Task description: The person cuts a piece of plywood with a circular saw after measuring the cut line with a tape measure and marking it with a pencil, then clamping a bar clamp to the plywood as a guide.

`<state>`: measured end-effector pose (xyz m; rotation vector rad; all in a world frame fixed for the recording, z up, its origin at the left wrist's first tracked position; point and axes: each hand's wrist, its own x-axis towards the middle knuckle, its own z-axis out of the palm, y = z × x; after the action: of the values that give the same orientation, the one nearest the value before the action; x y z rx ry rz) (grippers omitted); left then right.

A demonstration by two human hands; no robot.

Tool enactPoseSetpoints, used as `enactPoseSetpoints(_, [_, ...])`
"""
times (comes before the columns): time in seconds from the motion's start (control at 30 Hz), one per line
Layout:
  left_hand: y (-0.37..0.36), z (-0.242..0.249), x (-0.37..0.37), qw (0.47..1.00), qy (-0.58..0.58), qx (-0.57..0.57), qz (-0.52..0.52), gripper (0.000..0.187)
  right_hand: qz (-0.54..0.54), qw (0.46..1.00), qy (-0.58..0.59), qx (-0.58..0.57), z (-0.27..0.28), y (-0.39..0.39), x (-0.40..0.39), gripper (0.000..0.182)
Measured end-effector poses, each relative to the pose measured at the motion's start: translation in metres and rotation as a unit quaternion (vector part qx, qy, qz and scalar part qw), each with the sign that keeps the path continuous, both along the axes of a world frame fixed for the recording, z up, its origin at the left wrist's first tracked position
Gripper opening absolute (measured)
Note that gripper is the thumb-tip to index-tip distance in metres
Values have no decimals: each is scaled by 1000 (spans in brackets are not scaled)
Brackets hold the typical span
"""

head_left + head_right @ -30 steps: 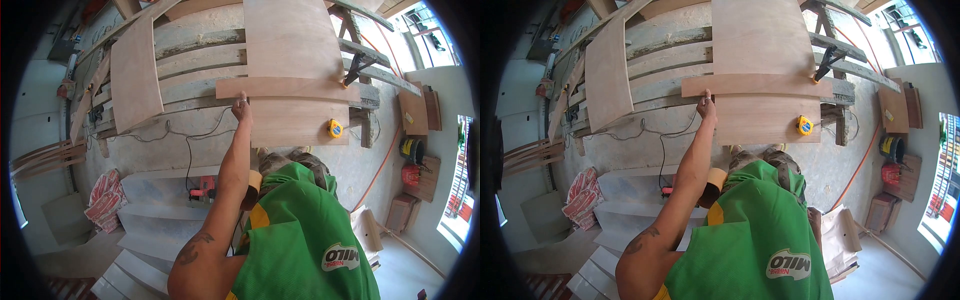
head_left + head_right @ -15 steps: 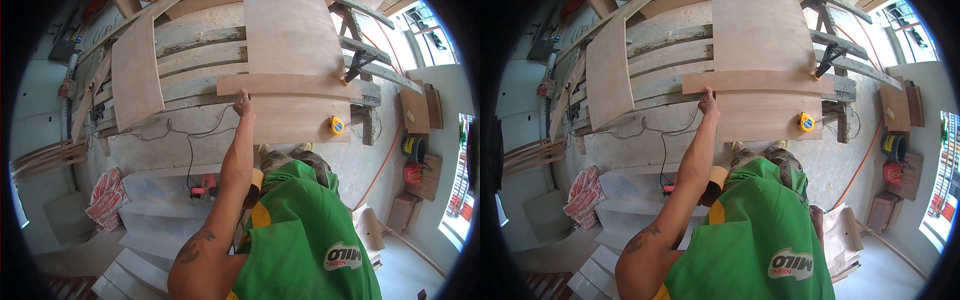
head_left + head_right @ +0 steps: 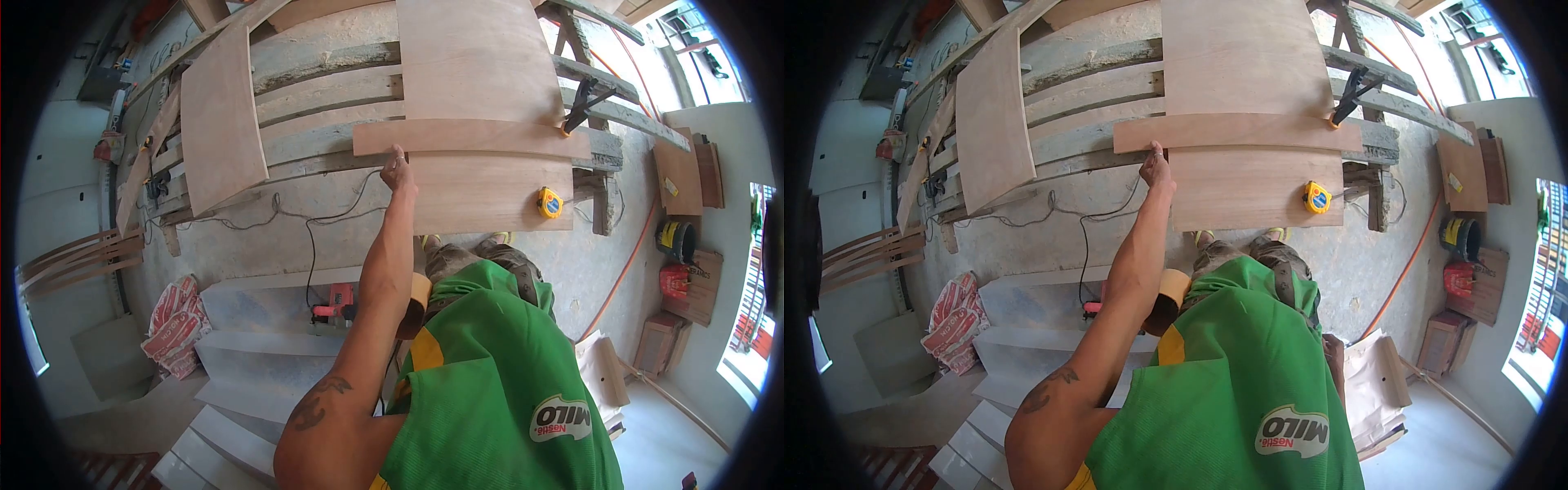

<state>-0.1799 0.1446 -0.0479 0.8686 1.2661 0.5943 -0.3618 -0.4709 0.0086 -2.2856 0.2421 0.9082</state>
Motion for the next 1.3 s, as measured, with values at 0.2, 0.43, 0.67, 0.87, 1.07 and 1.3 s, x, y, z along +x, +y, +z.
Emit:
enactPoseSetpoints(0.2, [0, 0, -1, 1000, 3, 8, -3, 44, -18, 1000, 14, 18, -14, -11, -3, 29])
enactPoseSetpoints(0.43, [1, 4, -1, 1000, 13, 6, -11, 45, -68, 995, 76, 6, 6, 7, 5, 30])
enactPoseSetpoints(0.67, [6, -14, -3, 1000, 2, -3, -19, 44, 14, 1000, -11, -1, 9, 25, 8, 33])
enactPoseSetpoints(0.87, [18, -2, -9, 997, 57, -13, -53, 37, 12, 999, 41, 16, -5, 46, 13, 33])
enactPoseSetpoints(1.07, [15, -37, -85, 965, 151, 158, -143, 37, 89, 988, 120, 48, -36, 48, 66, 32])
enactPoseSetpoints(1.3, [16, 24, -222, 966, 225, 88, -93, 23, 11, 982, 179, 65, 3, 140, 159, 34])
